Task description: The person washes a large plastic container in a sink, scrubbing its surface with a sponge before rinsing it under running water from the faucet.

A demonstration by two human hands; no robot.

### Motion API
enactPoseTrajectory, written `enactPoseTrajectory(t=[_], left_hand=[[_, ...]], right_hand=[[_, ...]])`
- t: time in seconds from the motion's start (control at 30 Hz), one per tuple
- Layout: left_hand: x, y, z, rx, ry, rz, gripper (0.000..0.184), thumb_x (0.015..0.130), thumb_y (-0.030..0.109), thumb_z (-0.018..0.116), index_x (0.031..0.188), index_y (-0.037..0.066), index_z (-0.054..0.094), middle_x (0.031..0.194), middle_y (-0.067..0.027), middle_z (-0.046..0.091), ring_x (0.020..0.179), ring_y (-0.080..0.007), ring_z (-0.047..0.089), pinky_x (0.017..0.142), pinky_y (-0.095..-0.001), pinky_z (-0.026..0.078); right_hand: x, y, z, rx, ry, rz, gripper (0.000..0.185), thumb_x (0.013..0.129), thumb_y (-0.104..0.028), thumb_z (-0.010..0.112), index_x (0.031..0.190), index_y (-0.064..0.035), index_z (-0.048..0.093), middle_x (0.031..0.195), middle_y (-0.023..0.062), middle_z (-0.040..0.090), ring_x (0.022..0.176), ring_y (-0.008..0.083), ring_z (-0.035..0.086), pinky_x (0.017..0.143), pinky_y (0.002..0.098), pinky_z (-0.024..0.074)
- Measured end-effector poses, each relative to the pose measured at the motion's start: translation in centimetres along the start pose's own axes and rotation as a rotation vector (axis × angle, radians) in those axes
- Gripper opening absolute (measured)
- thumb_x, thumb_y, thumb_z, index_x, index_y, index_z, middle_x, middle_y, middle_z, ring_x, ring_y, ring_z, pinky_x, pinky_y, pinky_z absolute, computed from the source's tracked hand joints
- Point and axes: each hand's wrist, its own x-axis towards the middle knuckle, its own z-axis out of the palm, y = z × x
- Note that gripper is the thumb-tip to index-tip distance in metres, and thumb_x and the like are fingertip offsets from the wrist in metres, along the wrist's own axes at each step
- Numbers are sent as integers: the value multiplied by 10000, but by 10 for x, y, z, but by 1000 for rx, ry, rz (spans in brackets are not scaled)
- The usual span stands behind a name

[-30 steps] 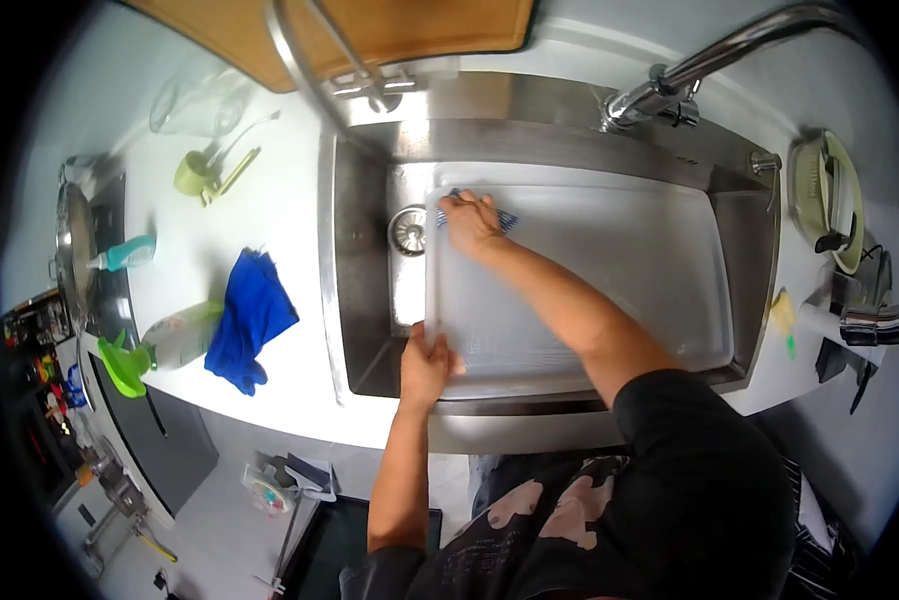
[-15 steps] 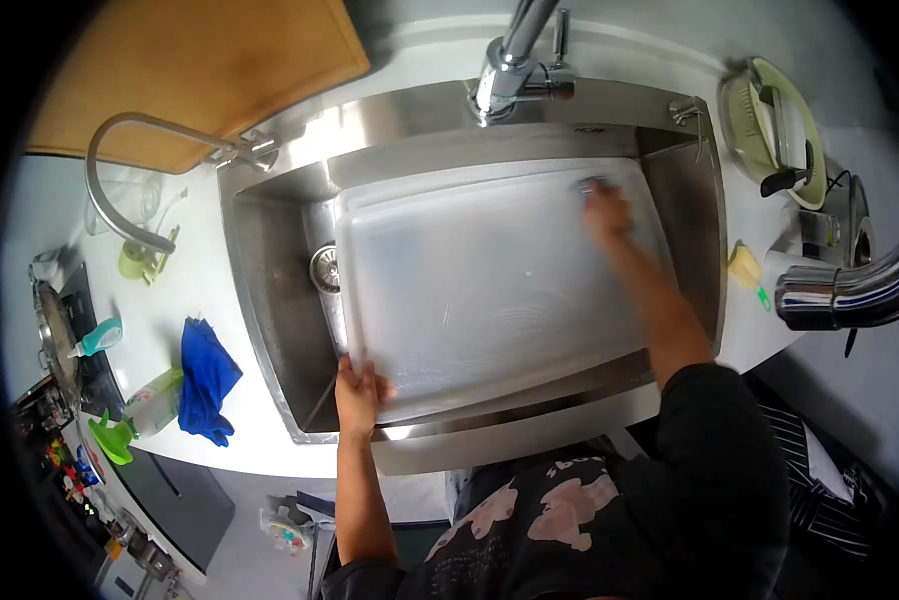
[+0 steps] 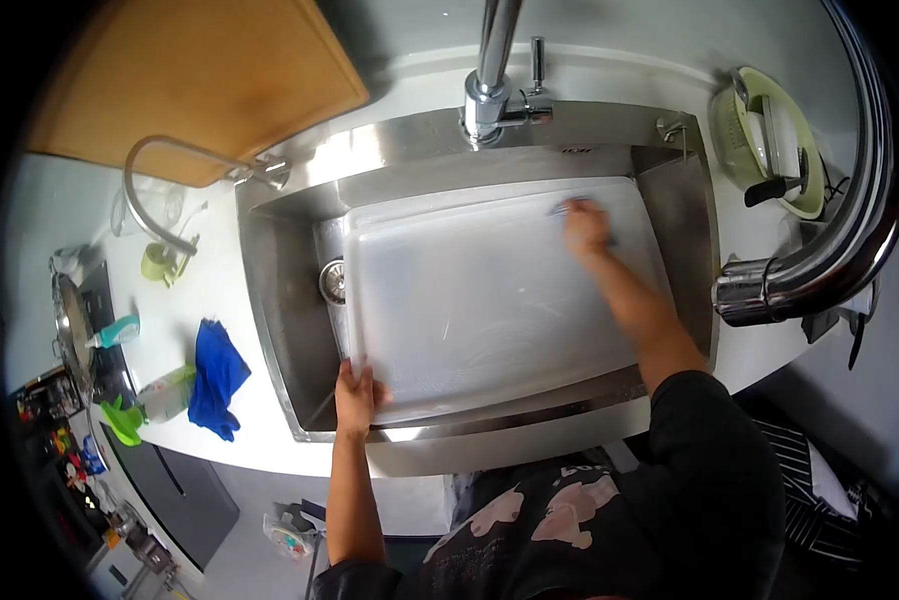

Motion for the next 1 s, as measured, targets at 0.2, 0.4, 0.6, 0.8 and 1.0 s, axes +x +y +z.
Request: enactPoseTrajectory(t=[0.2,0.4,0.6,0.8,1.0], left_hand=[[-1,-3,-3,-76,-34,-12,255,890,129,458,1108,1,427,556,-18,499,450,-90,481,409,-217,374],[3,-6,-4,-42,-36,11,259,892,138,457,1106,-5,429,551,-21,504,451,-88,475,420,-213,370],[0,-7,-5,-51,-26,17,265,894,142,455,1112,-6,433,557,-28,516,457,-89,483,430,-215,376],[0,-4,-5,-34,-41,38,298,890,144,461,1137,-17,413,561,-39,526,461,-95,497,436,-216,390],[3,-14,-8,-68,-65,15,296,899,131,442,1119,-56,374,556,-52,538,455,-106,510,440,-209,402]], right_hand=[[-13,-31,-12,45,35,-181,254,867,-179,397,1046,-116,565,984,97,598,932,255,535,787,412,401],[-4,-32,-1,115,6,115,225,819,-149,432,982,-110,581,968,80,589,956,249,532,812,415,384],[-6,2,-25,23,-39,-23,253,809,-135,436,1029,-104,557,1035,58,593,1004,239,515,818,406,392],[-4,-34,3,96,79,18,243,869,-171,391,1002,-111,586,948,110,596,925,258,548,829,413,398],[-17,-66,-22,127,12,-47,228,871,-190,407,992,-102,579,959,118,591,891,261,558,816,413,392]])
